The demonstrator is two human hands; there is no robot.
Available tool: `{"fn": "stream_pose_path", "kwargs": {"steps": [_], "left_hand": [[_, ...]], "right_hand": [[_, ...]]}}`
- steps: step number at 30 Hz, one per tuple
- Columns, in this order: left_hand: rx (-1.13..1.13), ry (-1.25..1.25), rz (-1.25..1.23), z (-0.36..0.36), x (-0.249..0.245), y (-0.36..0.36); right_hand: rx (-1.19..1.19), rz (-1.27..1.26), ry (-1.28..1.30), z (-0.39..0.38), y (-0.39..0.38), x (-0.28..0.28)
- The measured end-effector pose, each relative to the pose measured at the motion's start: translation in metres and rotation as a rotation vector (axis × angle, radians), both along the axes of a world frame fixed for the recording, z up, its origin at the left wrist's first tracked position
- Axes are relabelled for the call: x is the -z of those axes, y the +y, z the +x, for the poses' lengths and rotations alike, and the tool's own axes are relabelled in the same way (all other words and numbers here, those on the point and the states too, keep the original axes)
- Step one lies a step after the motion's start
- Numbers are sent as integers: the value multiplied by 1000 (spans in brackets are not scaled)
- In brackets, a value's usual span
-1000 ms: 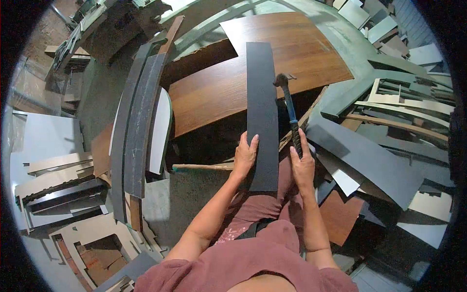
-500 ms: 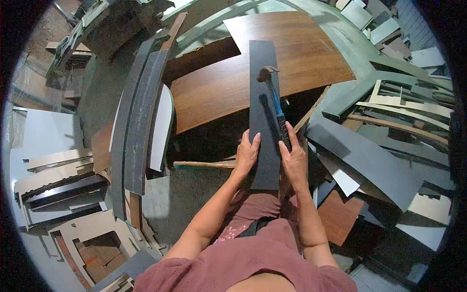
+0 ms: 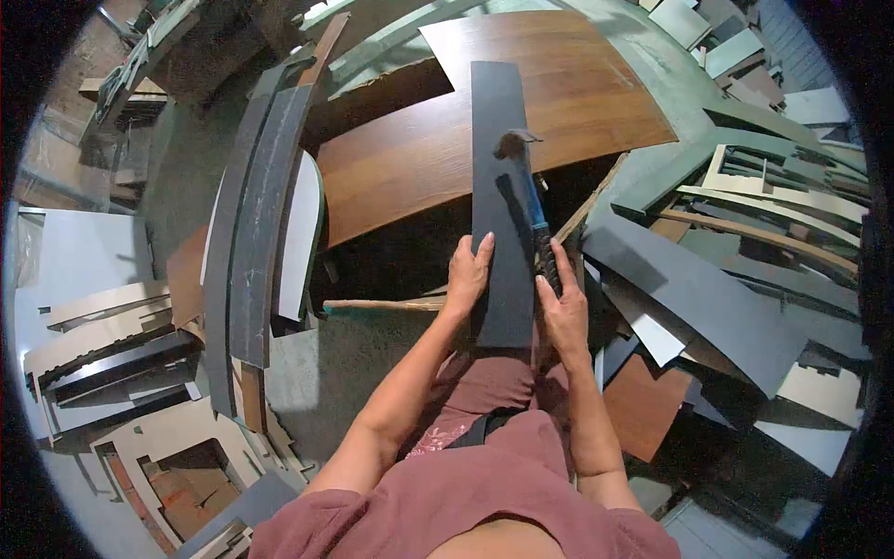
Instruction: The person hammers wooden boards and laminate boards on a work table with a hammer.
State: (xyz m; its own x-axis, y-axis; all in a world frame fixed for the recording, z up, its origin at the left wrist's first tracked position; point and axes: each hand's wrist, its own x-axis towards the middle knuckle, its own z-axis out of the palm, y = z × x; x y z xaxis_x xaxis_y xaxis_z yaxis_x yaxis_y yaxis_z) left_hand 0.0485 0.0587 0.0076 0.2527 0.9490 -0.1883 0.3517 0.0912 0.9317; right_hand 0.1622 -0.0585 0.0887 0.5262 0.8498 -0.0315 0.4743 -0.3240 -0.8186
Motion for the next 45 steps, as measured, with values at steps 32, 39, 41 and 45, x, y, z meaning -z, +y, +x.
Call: {"fn": "stream_pose_path", "kwargs": {"steps": [32, 39, 41, 45], "left_hand": [[-78, 17, 45, 44, -1, 19], [12, 17, 44, 22, 1, 2], [100, 75, 25, 5, -7, -13], [181, 132, 72, -7, -2, -16]], "right_hand": [[-60, -28, 37, -10, -1, -2], [3, -17, 141, -5, -27, -12], [23, 70, 39, 1, -43, -13], [77, 92, -64, 10, -73, -15]]}}
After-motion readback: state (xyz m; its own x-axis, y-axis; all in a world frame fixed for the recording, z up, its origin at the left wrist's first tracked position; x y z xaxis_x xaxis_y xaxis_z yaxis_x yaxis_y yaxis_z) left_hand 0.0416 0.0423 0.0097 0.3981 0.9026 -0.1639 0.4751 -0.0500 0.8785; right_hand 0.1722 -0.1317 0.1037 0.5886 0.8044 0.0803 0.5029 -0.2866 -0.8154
